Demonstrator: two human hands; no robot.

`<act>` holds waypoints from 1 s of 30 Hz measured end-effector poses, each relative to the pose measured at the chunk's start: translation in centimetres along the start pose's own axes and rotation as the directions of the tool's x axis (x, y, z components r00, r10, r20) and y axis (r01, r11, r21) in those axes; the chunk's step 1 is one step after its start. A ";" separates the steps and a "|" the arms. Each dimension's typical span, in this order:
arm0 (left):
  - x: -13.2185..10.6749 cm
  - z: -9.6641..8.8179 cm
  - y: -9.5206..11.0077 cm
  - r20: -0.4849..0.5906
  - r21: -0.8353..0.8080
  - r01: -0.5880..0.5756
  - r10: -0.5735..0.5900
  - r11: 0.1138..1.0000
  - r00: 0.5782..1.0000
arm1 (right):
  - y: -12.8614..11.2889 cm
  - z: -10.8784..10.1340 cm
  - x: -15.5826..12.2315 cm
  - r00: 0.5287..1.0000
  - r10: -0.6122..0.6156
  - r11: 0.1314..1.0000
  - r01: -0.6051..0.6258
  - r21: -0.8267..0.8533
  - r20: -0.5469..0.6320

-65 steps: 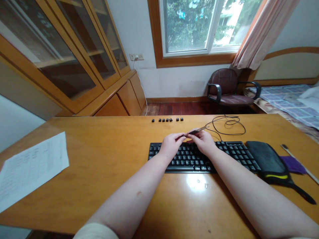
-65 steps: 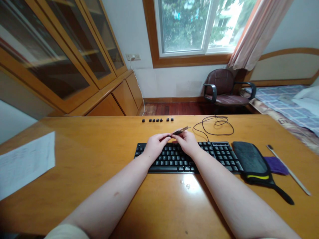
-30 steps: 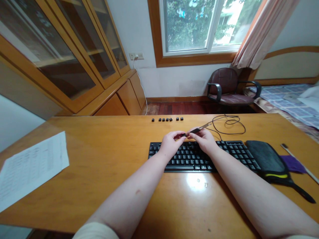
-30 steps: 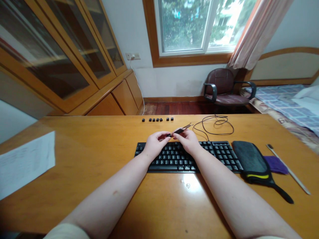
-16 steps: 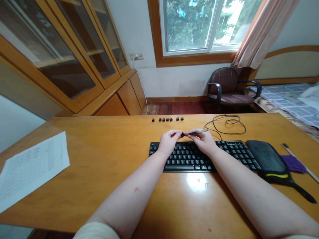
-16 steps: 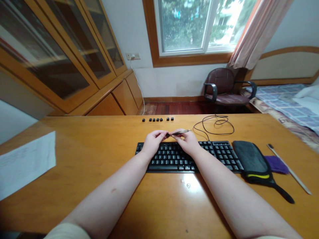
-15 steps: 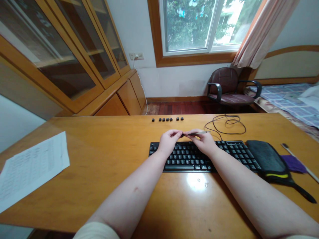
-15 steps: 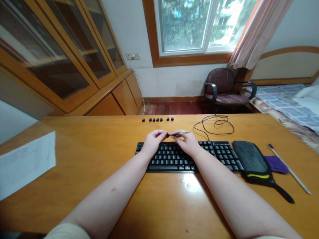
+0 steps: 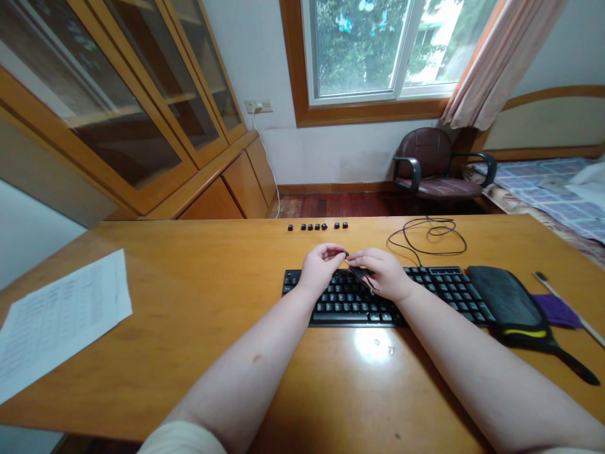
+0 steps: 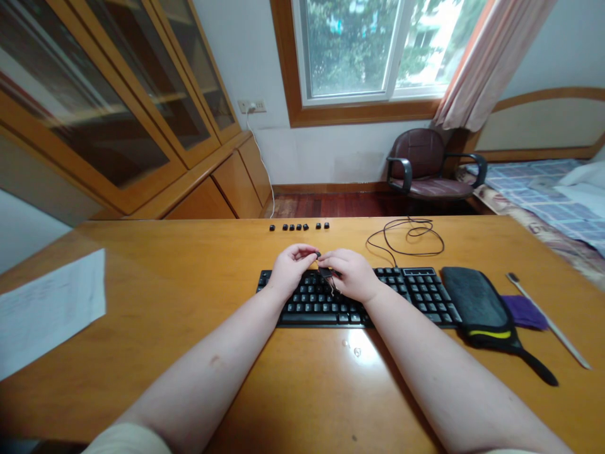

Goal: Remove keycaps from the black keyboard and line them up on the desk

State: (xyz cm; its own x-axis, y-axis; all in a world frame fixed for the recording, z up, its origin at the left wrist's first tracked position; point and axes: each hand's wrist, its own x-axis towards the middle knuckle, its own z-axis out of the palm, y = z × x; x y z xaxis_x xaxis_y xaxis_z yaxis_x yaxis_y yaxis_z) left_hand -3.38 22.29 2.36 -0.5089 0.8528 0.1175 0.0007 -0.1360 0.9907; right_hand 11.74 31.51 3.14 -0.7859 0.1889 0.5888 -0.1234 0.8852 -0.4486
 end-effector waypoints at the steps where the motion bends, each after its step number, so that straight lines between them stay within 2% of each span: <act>1: 0.0 0.0 0.0 -0.003 -0.009 -0.001 0.001 1.000 1.000 | -0.1 0.0 0.1 1.000 -0.012 1.000 0.012 -0.011 0.013; 4: 0.0 0.1 0.0 -0.031 -0.033 -0.010 0.009 0.999 0.999 | -0.5 0.1 0.2 1.000 0.015 1.000 -0.015 -0.021 0.004; 7: 0.1 0.1 0.0 -0.062 -0.045 -0.016 0.013 0.999 0.998 | -0.6 0.2 0.2 0.993 0.096 0.995 -0.094 0.035 -0.071; 10: 0.1 0.1 0.0 -0.039 -0.057 -0.015 0.013 0.998 0.999 | -0.4 0.1 0.1 0.968 0.207 0.972 -0.188 0.138 -0.144; 13: 0.0 0.2 0.0 -0.009 -0.062 -0.009 0.008 0.998 1.000 | 0.2 0.0 0.2 0.936 0.301 0.950 -0.279 0.141 -0.182; 17: -0.1 0.4 0.0 0.023 -0.061 0.001 0.000 0.998 1.000 | 0.5 -0.2 0.7 0.925 0.354 0.935 -0.345 0.086 -0.135; 24: -0.3 0.5 -0.1 0.080 -0.072 0.030 -0.024 0.997 0.997 | 0.6 0.5 0.9 0.930 0.355 0.934 -0.350 0.066 -0.100; 27: -0.3 0.5 -0.3 0.087 -0.026 0.016 -0.014 1.000 0.996 | 0.9 0.0 1.2 0.893 0.432 0.901 -0.432 0.025 -0.130; 30: -0.6 0.5 -0.4 0.098 0.114 -0.039 0.028 0.993 0.995 | 2.2 -1.2 2.4 0.806 0.557 0.821 -0.570 -0.012 -0.201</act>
State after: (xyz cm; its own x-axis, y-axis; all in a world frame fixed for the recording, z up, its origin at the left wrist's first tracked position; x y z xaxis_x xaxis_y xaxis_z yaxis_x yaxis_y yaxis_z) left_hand -2.64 22.14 1.93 -0.4222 0.8938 0.1510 0.1182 -0.1109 0.9868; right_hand 10.33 34.38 4.34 -0.5803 0.7304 0.3602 0.3541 0.6245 -0.6961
